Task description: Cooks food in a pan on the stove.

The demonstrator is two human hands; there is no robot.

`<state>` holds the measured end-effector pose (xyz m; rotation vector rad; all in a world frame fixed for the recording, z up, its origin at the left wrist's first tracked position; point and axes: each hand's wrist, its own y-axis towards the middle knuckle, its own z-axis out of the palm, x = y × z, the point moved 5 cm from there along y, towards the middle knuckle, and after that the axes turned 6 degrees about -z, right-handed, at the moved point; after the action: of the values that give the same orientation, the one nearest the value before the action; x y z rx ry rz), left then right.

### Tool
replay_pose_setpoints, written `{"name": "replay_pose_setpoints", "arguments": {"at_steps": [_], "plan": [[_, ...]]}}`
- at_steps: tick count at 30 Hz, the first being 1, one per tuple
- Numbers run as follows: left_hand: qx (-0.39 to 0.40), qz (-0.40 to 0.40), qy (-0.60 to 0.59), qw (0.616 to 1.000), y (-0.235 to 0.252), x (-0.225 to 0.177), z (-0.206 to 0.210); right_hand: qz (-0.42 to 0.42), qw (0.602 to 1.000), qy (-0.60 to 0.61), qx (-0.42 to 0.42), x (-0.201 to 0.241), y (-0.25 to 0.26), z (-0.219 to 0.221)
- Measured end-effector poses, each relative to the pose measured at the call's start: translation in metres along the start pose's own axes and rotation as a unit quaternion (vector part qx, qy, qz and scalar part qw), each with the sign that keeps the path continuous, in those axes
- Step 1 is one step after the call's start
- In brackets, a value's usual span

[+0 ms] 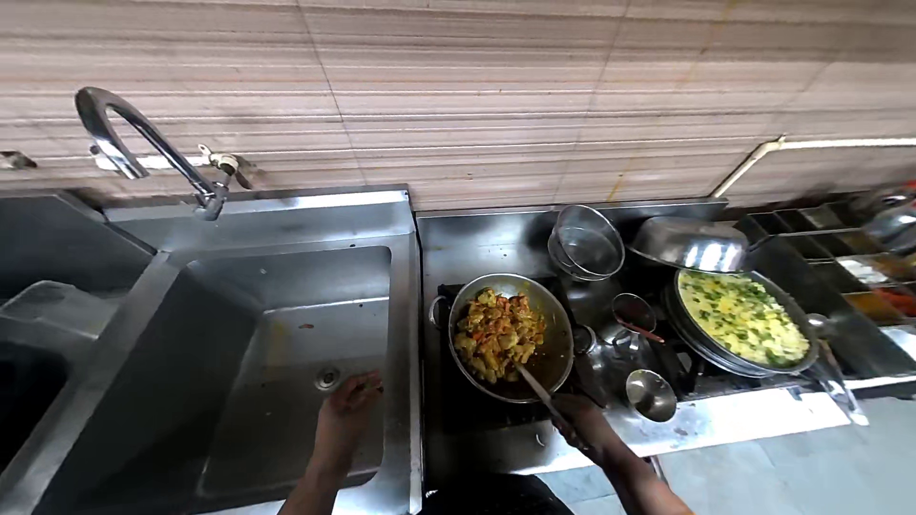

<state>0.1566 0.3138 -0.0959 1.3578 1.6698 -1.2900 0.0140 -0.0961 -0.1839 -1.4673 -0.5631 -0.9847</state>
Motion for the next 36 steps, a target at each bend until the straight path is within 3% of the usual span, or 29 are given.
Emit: {"name": "replay_pose_setpoints", "arguments": {"at_steps": [3,10,14,17,21,24,27,31,34,36], "plan": [[0.000,-0.005,0.026,1.000,-0.004,-0.005,-0.004,-0.033,0.999,0.004,-0.012,0.000,0.008,0.011],[-0.001,0.008,0.017,1.000,-0.001,-0.002,-0.003,-0.120,0.967,-0.216,-0.055,0.056,-0.039,-0.036],[0.001,0.004,0.007,1.000,-0.004,-0.002,0.003,-0.188,0.817,-0.540,-0.078,0.106,-0.046,-0.027],[-0.002,0.010,0.013,1.000,-0.005,-0.004,0.005,-0.221,0.722,-0.653,-0.067,0.125,-0.038,-0.020],[-0.005,0.009,0.020,1.000,-0.011,-0.003,0.006,-0.204,0.662,-0.717,-0.081,0.166,-0.016,-0.014],[-0.006,0.008,0.018,1.000,-0.016,-0.002,0.007,-0.174,0.626,-0.755,-0.087,0.179,0.017,-0.036],[-0.033,0.009,0.015,0.999,-0.027,0.002,-0.002,-0.130,0.668,-0.733,-0.022,0.172,0.031,-0.075],[-0.084,-0.035,0.011,0.996,-0.045,0.024,-0.017,-0.046,0.800,-0.593,0.079,0.125,0.016,-0.108],[-0.086,-0.049,0.002,0.995,-0.060,0.033,-0.019,-0.015,0.930,-0.358,0.083,0.066,0.015,-0.093],[-0.078,-0.049,0.001,0.996,-0.063,0.037,-0.018,0.002,0.980,-0.187,0.065,0.035,0.027,-0.068]]}}
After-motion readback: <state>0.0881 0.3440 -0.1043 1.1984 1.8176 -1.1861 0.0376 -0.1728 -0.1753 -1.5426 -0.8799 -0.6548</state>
